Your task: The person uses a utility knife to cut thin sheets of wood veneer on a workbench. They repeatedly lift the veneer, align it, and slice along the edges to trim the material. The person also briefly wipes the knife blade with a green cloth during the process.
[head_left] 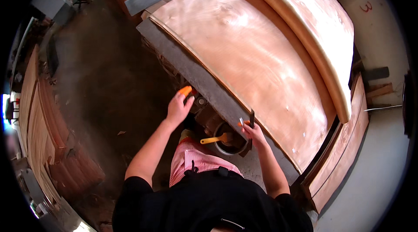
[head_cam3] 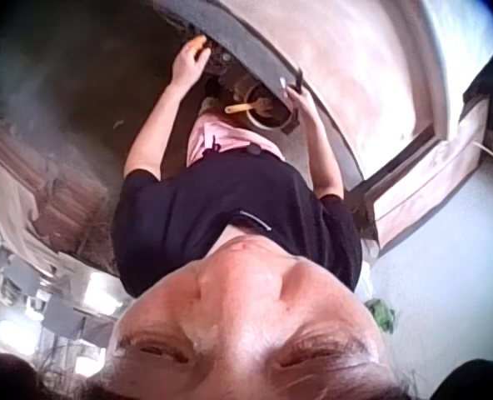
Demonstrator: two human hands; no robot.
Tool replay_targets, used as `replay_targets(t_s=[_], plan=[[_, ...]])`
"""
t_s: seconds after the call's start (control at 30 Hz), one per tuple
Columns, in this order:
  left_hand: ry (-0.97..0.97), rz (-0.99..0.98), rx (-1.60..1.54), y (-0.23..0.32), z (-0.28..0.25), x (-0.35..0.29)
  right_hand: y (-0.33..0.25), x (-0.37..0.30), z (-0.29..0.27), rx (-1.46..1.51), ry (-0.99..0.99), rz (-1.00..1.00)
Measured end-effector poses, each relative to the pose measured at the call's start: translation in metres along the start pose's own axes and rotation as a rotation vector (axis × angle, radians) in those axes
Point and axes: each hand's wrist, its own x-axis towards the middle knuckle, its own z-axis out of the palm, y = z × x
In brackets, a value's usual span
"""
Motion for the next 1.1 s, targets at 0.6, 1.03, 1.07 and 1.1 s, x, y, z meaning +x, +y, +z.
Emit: replay_targets(t_s=[0.6, 1.03, 1.07, 1.1], plan=[[-0.240, 0.265, 0.544, -0.078, 0.016, 0.190, -0.176, 0.263, 0.178, -0.060, 0.229, -0.142], [-0.324, 0.364, 0.519, -0.069, 0.024, 0.191, -0.175, 0.232, 0.162, 0.115, 0.111, -0.022], [-0.321, 0.368, 0.512, -0.067, 0.023, 0.190, -0.167, 0.222, 0.157, 0.125, 0.086, -0.025], [-0.337, 0.380, 0.520, -0.066, 0.021, 0.189, -0.156, 0.211, 0.151, 0.136, 0.062, -0.028]])
